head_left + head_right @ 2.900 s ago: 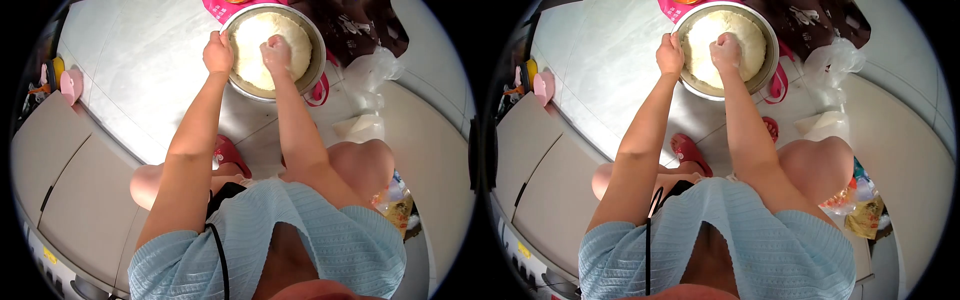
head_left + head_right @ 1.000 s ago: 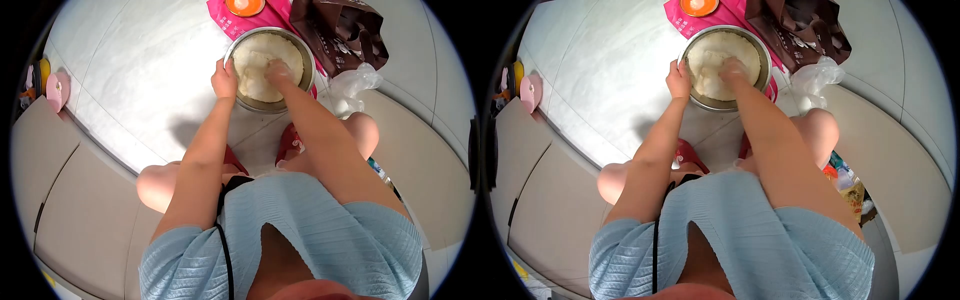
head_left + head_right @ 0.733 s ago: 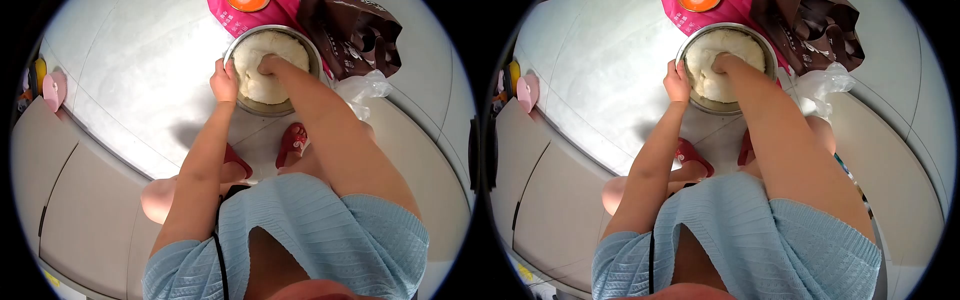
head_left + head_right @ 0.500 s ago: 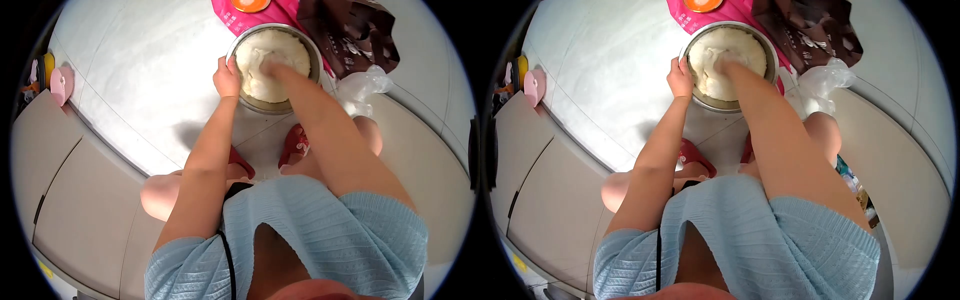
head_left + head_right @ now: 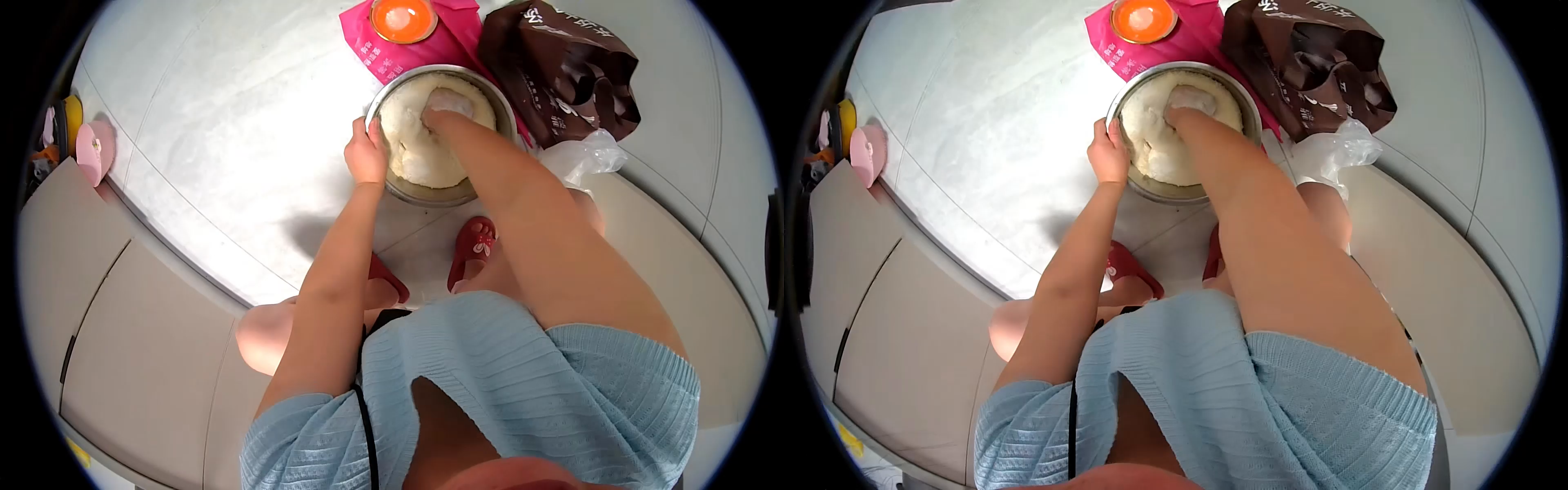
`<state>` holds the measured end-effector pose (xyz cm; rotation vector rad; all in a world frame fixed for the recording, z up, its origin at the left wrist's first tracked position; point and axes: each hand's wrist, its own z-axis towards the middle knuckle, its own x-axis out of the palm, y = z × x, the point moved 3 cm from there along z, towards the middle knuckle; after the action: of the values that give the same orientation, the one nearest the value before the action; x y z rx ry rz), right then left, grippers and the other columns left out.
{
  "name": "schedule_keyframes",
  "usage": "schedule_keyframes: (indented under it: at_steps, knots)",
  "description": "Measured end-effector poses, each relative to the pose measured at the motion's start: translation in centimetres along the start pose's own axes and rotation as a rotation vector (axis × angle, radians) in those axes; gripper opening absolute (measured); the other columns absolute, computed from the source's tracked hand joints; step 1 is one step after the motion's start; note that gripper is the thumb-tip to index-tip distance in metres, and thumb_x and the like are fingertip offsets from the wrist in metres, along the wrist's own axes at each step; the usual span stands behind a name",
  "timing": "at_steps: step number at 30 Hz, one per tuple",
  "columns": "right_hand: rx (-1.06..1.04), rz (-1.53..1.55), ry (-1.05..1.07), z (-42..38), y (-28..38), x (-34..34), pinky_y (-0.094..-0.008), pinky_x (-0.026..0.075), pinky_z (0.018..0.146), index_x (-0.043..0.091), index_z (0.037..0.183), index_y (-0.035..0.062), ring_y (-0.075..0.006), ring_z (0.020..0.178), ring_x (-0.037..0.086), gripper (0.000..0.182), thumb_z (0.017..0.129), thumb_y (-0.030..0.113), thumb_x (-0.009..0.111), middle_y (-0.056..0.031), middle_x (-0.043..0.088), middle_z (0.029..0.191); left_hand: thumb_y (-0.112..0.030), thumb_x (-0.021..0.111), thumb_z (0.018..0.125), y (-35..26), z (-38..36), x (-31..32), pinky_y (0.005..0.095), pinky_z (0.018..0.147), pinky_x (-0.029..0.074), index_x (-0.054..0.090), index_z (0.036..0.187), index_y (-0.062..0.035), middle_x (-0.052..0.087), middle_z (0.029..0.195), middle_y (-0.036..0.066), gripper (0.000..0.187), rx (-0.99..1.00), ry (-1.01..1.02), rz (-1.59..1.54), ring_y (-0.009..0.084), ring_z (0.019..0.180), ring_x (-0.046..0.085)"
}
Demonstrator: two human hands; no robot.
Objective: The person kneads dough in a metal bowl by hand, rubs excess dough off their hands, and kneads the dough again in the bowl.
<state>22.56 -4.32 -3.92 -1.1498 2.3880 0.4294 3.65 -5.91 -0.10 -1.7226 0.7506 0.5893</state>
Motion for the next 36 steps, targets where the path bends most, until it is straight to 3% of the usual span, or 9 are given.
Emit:
schedule_keyframes:
  at_steps: [5,8,11,12,15,20,25,32,36]
  knots:
    - [-0.338,0.018,0.143,4.9,-1.5,2.9,-0.0372,0.046,0.089,0.069,0.096,0.0059,-0.0263,0.104,0.06,0.036,0.069,0.028,0.07,-0.0113,0.066,0.103,-0.029,0.054,0.095,0.1,-0.4,0.0,0.0471,0.053,0.045,0.057,0.101,-0.0063,0.061,0.062,0.018,0.024,0.01,-0.003,0.03,0.039,0.058,0.059]
    - [-0.352,-0.718,0.822,3.4,2.5,-0.6,-0.0378,0.045,0.09,0.069,0.098,0.0083,-0.0277,0.104,0.06,0.032,0.071,0.025,0.068,-0.0123,0.066,0.104,-0.03,0.054,0.094,0.0,0.1,0.2,0.0477,0.054,0.046,0.058,0.096,-0.0072,0.061,0.063,0.018,0.023,0.053,-0.085,0.031,0.04,0.059,0.06]
    - [-0.106,-0.398,0.398,1.1,-0.4,2.3,-0.0415,0.048,0.085,0.071,0.092,0.0105,-0.0298,0.096,0.063,0.023,0.074,0.022,0.064,-0.0132,0.068,0.098,-0.03,0.054,0.094,0.4,-1.1,0.1,0.0483,0.055,0.046,0.058,0.096,-0.0076,0.062,0.064,0.018,0.023,0.024,-0.068,0.016,0.0403,0.061,0.06]
    - [-0.272,-0.317,-0.002,-1.2,-0.8,2.0,-0.0409,0.05,0.082,0.071,0.091,0.012,-0.0281,0.095,0.065,0.022,0.075,0.024,0.063,-0.0122,0.068,0.099,-0.031,0.054,0.094,0.1,-0.4,0.2,0.0485,0.056,0.046,0.058,0.097,-0.0078,0.062,0.065,0.018,0.023,0.022,-0.06,0.002,0.0403,0.061,0.061]
    - [-0.432,-0.278,-0.306,-7.1,0.5,-1.5,-0.045,0.052,0.076,0.072,0.087,0.0129,-0.0282,0.088,0.068,0.017,0.076,0.02,0.061,-0.0131,0.07,0.093,-0.032,0.05,0.097,-0.2,-0.4,-0.1,0.0463,0.056,0.046,0.058,0.099,-0.0071,0.062,0.066,0.019,0.026,0.014,-0.042,0.014,0.0391,0.062,0.061]
    - [-0.38,-0.415,-0.094,-4.2,4.9,-2.8,-0.039,0.051,0.084,0.069,0.105,0.0101,-0.0247,0.108,0.062,0.027,0.085,0.018,0.053,-0.0119,0.067,0.112,-0.031,0.05,0.097,0.1,0.0,0.1,0.0459,0.055,0.046,0.057,0.1,-0.007,0.062,0.065,0.019,0.025,0.032,-0.034,0.001,0.039,0.061,0.06]
    - [-0.383,-0.55,-0.175,0.4,5.6,0.0,-0.0379,0.052,0.084,0.07,0.106,0.0099,-0.0256,0.103,0.065,0.027,0.083,0.016,0.058,-0.0092,0.068,0.11,-0.029,0.051,0.097,0.2,0.4,0.0,0.0456,0.053,0.045,0.057,0.101,-0.0064,0.061,0.063,0.018,0.024,0.006,-0.003,0.017,0.0389,0.058,0.059]
    - [-0.515,-0.81,0.458,2.8,5.4,-0.3,-0.0387,0.051,0.086,0.069,0.106,0.0104,-0.0271,0.103,0.065,0.027,0.084,0.018,0.055,-0.0104,0.068,0.108,-0.031,0.053,0.095,0.3,0.1,0.3,0.048,0.053,0.047,0.057,0.1,-0.008,0.063,0.068,0.018,0.024,0.049,-0.038,0.002,0.039,0.06,0.06]
    - [-0.531,-0.669,0.059,0.7,4.2,1.0,-0.0393,0.051,0.086,0.069,0.104,0.0115,-0.0274,0.101,0.065,0.027,0.085,0.02,0.052,-0.0114,0.068,0.106,-0.032,0.051,0.096,0.5,-0.6,0.1,0.0486,0.053,0.046,0.056,0.098,-0.0083,0.062,0.067,0.018,0.024,0.059,-0.076,0.032,0.0397,0.059,0.06]
